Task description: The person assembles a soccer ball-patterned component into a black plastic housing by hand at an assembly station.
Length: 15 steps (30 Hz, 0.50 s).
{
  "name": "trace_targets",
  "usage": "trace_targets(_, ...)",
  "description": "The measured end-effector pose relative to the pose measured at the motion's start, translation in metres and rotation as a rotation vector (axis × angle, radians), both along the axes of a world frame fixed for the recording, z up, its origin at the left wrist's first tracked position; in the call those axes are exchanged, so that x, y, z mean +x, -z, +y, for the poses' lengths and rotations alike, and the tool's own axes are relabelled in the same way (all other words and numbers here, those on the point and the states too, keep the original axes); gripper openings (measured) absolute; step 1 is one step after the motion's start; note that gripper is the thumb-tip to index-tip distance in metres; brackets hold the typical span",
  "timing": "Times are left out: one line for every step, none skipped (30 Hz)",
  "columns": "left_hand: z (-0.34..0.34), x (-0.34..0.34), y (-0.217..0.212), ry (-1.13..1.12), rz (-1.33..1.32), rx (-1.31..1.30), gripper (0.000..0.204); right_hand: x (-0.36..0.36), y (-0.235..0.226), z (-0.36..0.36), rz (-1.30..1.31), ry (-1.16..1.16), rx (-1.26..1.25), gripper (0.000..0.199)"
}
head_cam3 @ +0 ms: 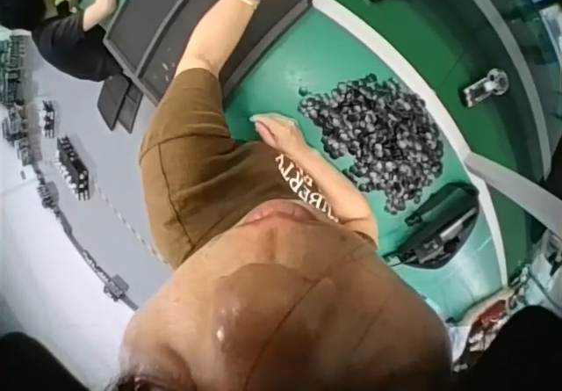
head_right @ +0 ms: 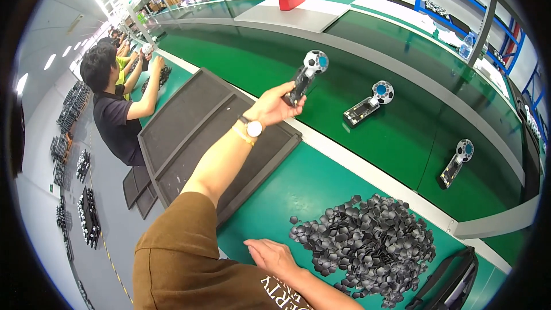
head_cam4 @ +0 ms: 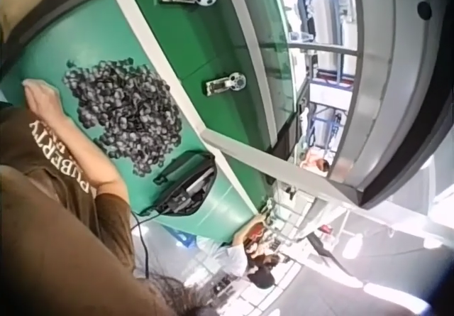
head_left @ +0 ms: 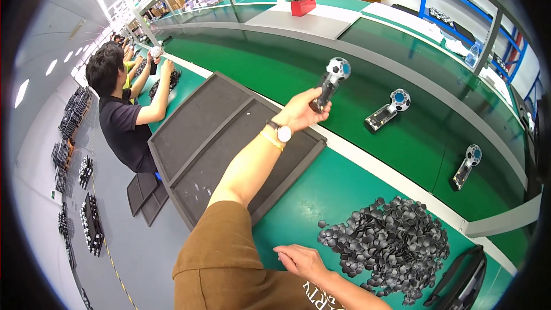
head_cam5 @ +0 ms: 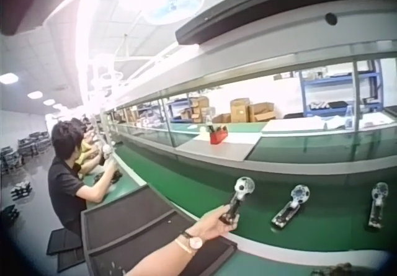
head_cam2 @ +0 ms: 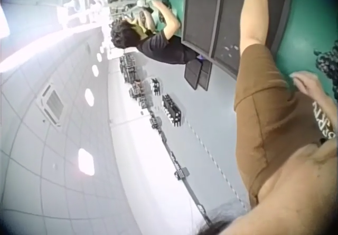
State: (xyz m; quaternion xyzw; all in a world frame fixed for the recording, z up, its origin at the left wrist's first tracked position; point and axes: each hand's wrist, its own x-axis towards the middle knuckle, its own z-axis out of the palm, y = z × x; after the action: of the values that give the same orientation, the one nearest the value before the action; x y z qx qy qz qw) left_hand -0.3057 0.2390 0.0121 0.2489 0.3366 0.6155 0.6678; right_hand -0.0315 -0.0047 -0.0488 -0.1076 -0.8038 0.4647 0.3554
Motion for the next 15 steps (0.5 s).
trace_targets(-0.012,0.008,-0.002,0.007,0.0,-0.007,0.029,0.0,-0.001,0.0,0.0,0.007,-0.007,0.024)
trace_targets(-0.024,0.016,-0.004,0.043,-0.069,0.002,0.031,0.0,-0.001,0.003,-0.003,0.003,-0.005,0.022)
trace_targets(-0.037,0.024,-0.006,0.079,-0.137,0.007,0.032,0.0,-0.003,0.003,-0.005,-0.001,-0.008,0.02)
trace_targets(-0.046,0.033,-0.004,0.131,-0.214,0.002,0.034,0.0,-0.003,0.002,-0.014,0.014,-0.018,0.018)
trace_targets(-0.052,0.04,0.001,0.186,-0.292,-0.005,0.036,0.0,-0.002,0.001,-0.024,0.033,-0.028,0.016)
trace_targets(-0.057,0.044,0.006,0.206,-0.327,0.008,0.037,-0.001,-0.002,-0.001,-0.033,0.081,-0.052,0.016)
trace_targets(-0.062,0.045,0.011,0.227,-0.368,0.02,0.038,-0.001,-0.002,0.0,-0.032,0.067,-0.053,0.016)
trace_targets(-0.067,0.044,0.014,0.256,-0.41,0.04,0.039,-0.002,-0.002,0.001,-0.03,0.051,-0.052,0.016)
trace_targets(-0.07,0.041,0.018,0.297,-0.432,0.05,0.042,-0.002,-0.002,0.001,-0.028,0.036,-0.051,0.016)
trace_targets(-0.074,0.036,0.021,0.32,-0.446,0.07,0.044,-0.001,-0.002,0.001,-0.019,0.002,-0.043,0.016)
trace_targets(-0.073,0.036,0.025,0.349,-0.458,0.057,0.044,0.001,-0.001,0.001,-0.027,0.034,-0.05,0.016)
trace_targets(-0.073,0.036,0.028,0.364,-0.43,0.068,0.047,0.003,-0.001,0.001,-0.03,0.036,-0.048,0.016)
trace_targets(-0.073,0.034,0.031,0.373,-0.397,0.083,0.05,0.003,-0.001,0.001,-0.028,0.031,-0.042,0.017)
trace_targets(-0.073,0.032,0.032,0.377,-0.363,0.1,0.053,0.003,0.0,0.002,-0.026,0.021,-0.036,0.017)
trace_targets(-0.071,0.033,0.034,0.378,-0.328,0.119,0.056,0.002,-0.001,0.003,-0.023,0.007,-0.029,0.018)
